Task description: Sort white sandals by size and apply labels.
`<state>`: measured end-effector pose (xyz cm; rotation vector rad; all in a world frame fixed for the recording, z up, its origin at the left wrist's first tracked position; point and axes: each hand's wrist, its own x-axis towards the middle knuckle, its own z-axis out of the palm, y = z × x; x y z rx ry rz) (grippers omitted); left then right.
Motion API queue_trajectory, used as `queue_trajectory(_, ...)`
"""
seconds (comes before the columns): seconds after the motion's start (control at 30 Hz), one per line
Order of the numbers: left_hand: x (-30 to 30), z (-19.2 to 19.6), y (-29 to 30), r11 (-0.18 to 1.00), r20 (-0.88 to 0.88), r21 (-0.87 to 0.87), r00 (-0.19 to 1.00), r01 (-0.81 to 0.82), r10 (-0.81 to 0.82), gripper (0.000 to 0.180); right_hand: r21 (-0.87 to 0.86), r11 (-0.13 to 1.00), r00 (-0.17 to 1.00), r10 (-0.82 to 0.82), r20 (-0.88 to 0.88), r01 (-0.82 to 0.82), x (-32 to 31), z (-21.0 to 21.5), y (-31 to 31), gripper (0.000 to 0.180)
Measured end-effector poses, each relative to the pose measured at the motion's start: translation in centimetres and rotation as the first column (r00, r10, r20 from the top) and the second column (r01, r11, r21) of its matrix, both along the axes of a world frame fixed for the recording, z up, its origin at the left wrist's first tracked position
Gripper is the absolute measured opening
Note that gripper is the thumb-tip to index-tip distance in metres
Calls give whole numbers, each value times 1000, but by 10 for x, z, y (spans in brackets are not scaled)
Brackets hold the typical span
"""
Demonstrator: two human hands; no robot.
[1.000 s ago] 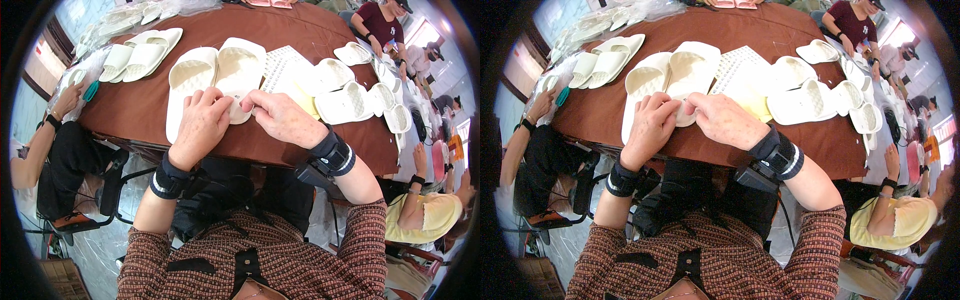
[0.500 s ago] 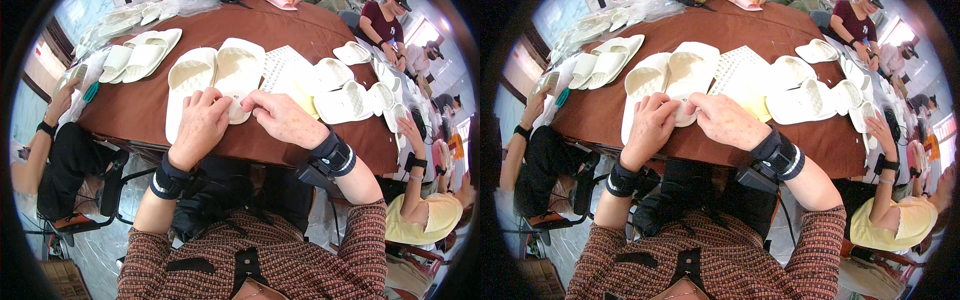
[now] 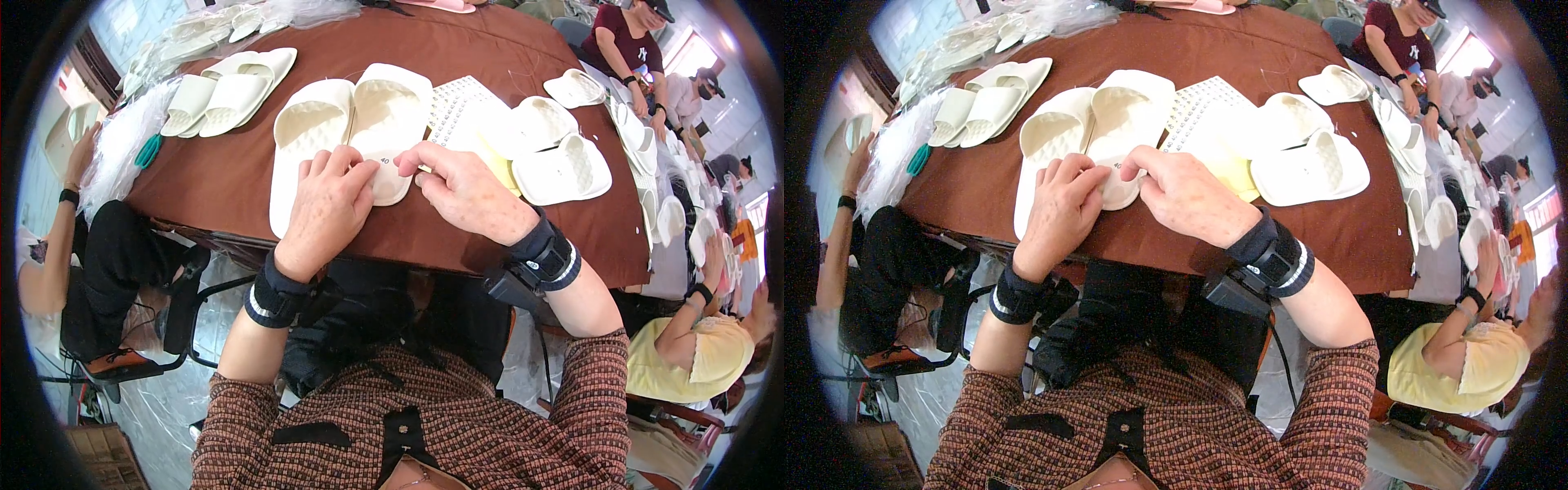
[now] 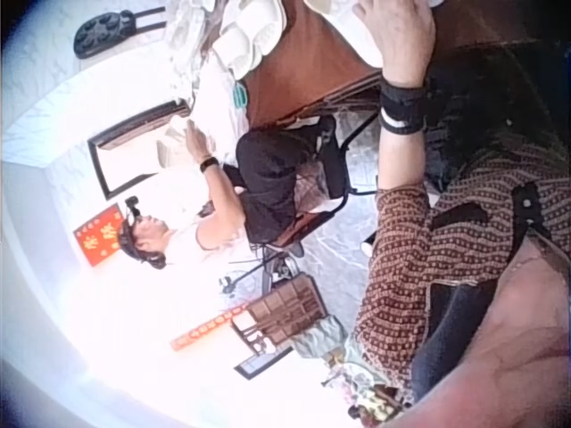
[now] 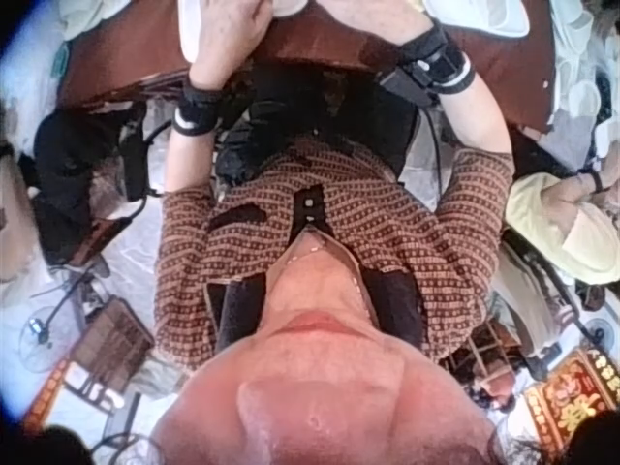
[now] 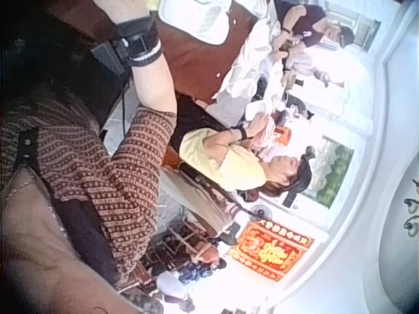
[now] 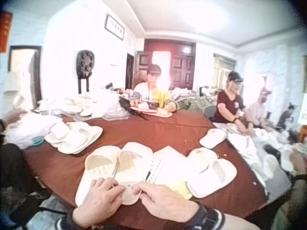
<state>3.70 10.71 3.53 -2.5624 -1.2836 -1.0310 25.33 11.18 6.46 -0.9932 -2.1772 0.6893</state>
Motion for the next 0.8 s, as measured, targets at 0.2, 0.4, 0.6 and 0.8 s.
queue_trajectory(0.2,0,2,-1,1000,4,-6,1000,4,-4,23,-48,998,998,-53,-38,51,-1,-3,7,22)
queue_trajectory(0.4,0,2,-1,1000,9,-6,1000,5,-5,23,7,1000,999,-18,-28,19,-8,-9,18,23)
queue_trajectory(0.6,2,1,1,1000,17,-27,1000,-8,9,22,113,994,991,-30,127,15,-11,-1,19,20)
queue_trajectory(0.8,-14,5,-5,999,121,-39,992,33,-28,19,139,988,998,-63,-14,65,-7,5,21,19)
